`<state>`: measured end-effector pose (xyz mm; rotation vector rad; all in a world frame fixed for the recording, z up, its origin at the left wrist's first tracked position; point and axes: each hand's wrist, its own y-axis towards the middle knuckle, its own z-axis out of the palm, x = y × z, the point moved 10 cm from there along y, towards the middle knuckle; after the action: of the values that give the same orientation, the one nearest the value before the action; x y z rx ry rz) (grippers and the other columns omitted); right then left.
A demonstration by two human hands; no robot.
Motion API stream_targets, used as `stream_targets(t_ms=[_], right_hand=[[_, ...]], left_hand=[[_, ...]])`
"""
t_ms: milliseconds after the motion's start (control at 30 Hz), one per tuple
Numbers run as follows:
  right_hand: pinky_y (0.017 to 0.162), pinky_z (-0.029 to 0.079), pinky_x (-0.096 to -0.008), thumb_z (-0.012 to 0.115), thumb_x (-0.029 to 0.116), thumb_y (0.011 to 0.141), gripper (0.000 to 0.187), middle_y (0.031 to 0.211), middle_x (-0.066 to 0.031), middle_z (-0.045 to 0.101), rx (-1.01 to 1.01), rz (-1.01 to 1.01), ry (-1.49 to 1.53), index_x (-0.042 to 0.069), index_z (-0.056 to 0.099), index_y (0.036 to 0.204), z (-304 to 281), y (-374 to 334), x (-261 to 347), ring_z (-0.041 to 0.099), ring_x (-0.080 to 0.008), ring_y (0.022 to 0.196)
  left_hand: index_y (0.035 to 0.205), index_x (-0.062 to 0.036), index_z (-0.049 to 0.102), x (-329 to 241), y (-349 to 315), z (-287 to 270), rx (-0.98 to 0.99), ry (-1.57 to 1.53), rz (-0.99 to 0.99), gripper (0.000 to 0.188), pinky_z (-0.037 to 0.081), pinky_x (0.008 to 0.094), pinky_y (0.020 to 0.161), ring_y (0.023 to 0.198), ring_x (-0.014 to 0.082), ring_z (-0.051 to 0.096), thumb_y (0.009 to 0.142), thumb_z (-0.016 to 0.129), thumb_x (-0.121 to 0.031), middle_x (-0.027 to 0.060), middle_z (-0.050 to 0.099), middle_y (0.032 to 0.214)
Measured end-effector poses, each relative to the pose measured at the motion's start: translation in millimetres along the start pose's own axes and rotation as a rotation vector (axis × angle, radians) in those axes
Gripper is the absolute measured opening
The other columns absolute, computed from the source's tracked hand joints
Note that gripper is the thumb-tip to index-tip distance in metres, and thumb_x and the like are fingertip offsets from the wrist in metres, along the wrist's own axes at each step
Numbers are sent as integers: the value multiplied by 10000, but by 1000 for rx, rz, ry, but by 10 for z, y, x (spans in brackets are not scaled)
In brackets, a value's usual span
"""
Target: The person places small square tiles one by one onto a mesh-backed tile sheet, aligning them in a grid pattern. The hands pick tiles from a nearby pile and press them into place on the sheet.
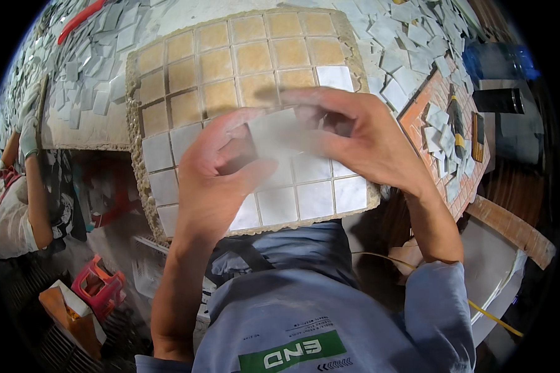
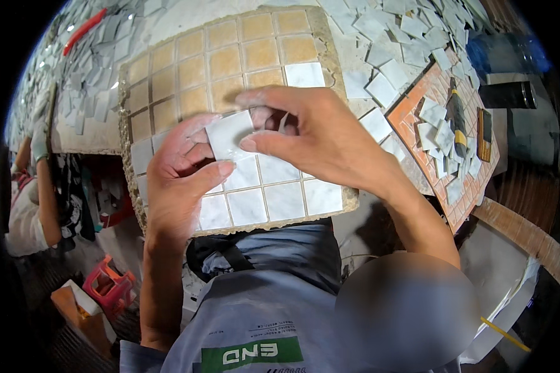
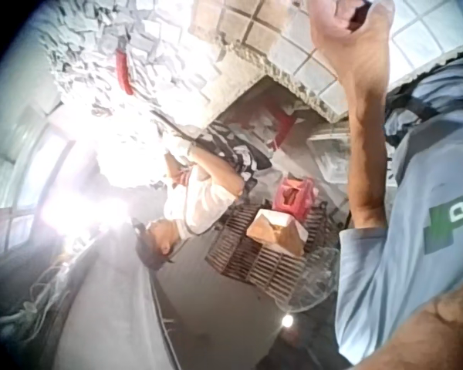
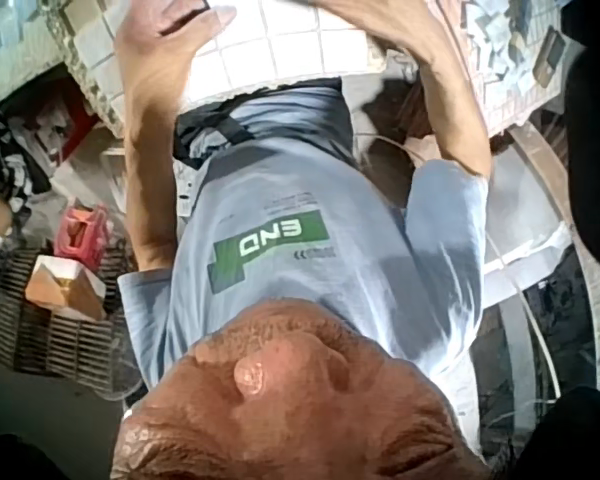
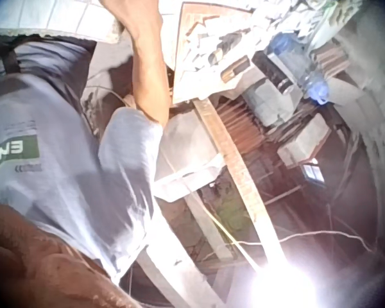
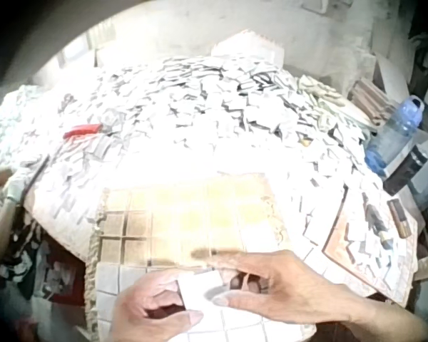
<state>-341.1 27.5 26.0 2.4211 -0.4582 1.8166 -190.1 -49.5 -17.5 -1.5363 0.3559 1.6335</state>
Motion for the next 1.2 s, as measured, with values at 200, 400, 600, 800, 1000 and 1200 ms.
stream_targets(t_ms=[200,400,600,800,1000,1200], right_hand=[[676,497,-266,762,115,943,250,833,-27,707,-77,189,135,-34,722,1141,-181,99,-283,599,-76,749],[832,567,-410,767,-9,821,214,1035,-129,705,-237,-496,-671,8,708,1026,-265,4,188,662,-368,956],[866,561,-416,784,6,818,247,1126,-127,679,-156,-395,-638,13,720,1056,-180,-76,115,653,-339,1037],[856,563,-419,781,13,832,203,1102,-145,675,-218,-352,-541,-11,720,1025,-292,75,-4,664,-374,1001],[832,559,-361,717,0,901,143,1073,-160,705,-180,-193,-251,-57,710,1032,-452,176,-178,700,-300,919],[777,539,-273,681,22,959,155,1055,-93,733,-387,-88,-68,-54,749,1077,-925,147,-357,663,-137,871]], left_hand=[[1368,-50,605,-22,78,35,7,196,39,506,558,293,887,994,136,706,888,733,42,66,724,1131],[1284,-10,655,-321,168,19,-134,591,418,391,549,262,834,937,122,675,906,724,62,56,684,1062],[1146,-27,717,-413,281,375,-121,966,673,330,524,321,715,821,231,668,827,792,5,111,673,990],[1024,-34,757,-410,495,352,-131,835,655,229,496,336,634,689,235,627,802,801,2,109,678,888],[1048,-37,761,-433,565,340,-138,879,608,248,486,307,629,665,192,597,807,794,10,89,669,856],[1101,-26,741,-335,609,149,-229,772,498,310,482,275,635,678,163,583,802,796,36,85,650,844]])
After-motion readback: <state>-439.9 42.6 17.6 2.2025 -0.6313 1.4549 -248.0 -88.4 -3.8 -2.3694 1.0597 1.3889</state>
